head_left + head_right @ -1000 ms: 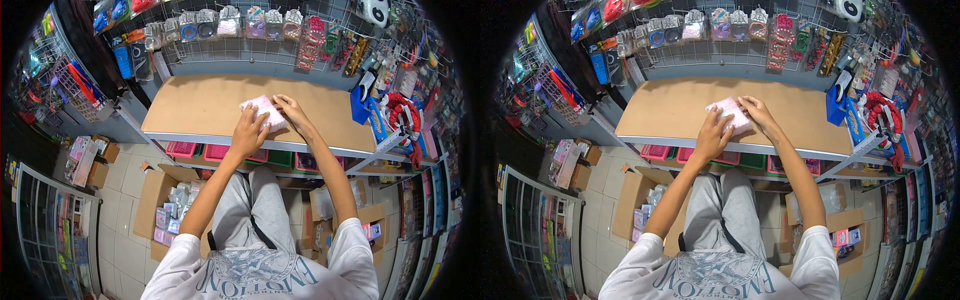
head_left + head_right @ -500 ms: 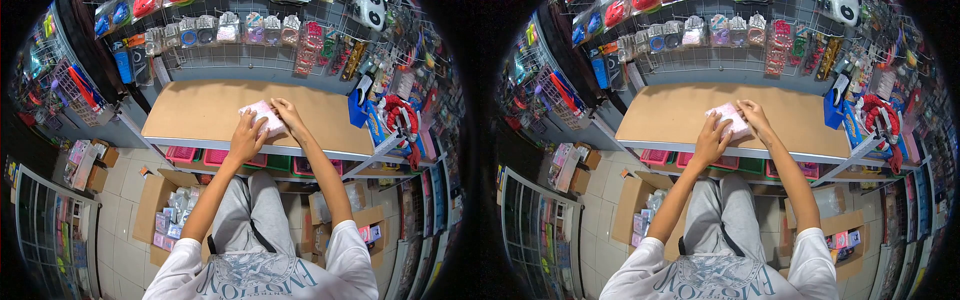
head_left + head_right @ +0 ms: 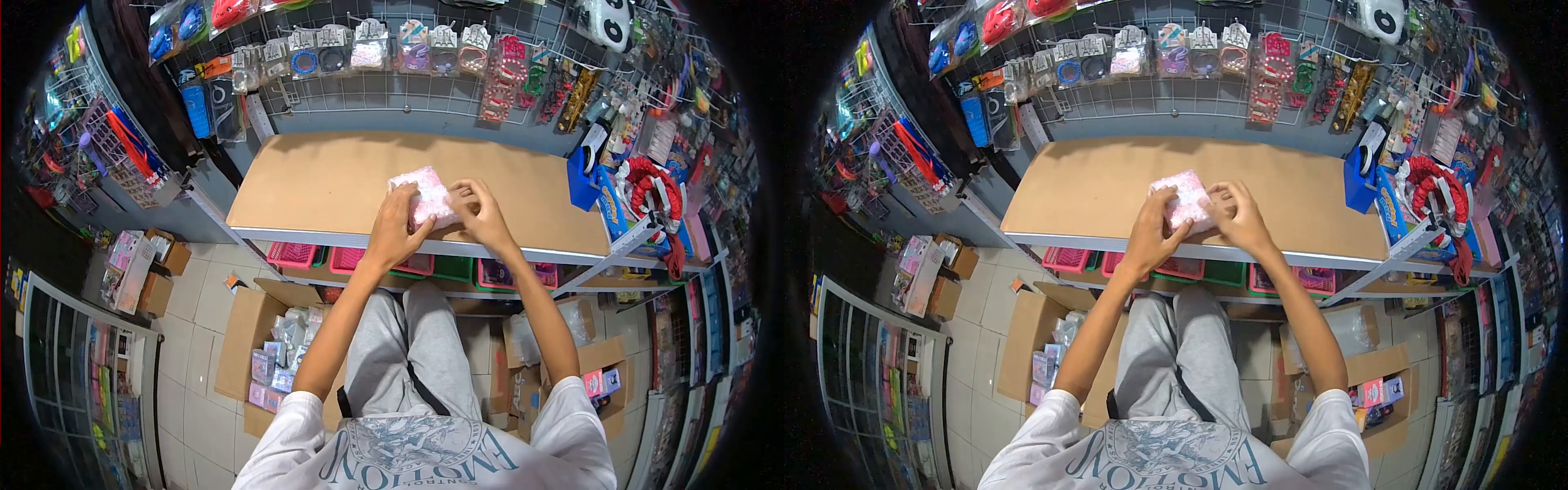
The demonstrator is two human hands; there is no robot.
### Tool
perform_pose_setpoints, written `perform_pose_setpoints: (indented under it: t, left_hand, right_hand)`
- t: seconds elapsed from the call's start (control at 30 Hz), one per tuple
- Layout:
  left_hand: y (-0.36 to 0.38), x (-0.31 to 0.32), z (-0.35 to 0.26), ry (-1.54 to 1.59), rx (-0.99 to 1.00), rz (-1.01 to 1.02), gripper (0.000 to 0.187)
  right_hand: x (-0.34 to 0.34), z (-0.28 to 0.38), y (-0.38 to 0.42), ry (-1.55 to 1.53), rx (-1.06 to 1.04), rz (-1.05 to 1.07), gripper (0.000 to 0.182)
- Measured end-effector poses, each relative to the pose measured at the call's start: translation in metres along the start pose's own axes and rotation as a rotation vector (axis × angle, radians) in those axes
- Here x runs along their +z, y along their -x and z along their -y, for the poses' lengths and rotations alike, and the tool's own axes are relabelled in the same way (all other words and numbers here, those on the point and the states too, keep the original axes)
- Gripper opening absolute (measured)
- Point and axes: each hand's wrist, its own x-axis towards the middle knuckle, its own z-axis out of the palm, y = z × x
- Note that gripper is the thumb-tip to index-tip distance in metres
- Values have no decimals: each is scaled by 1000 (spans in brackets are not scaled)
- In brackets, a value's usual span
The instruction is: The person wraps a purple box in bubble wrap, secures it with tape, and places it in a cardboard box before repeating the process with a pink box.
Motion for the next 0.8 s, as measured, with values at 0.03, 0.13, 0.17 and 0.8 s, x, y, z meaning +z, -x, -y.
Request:
perform_pose_setpoints:
  t: [0.03, 0.13, 0.17, 0.8]
  left_hand:
    - [-2, -1, 0, -41, 11, 27, 58]
    - [-5, -15, -8, -156, 26, 124, 58]
    - [-6, -22, -13, -192, 24, 157, 58]
    - [0, -21, 3, 39, 292, 260, 36]
  right_hand:
    - [2, 11, 9, 184, -66, 11, 42]
    - [-4, 23, 17, 579, -194, 54, 41]
    - [-11, 22, 17, 654, -238, 48, 41]
    - [-42, 15, 2, 616, -232, 268, 37]
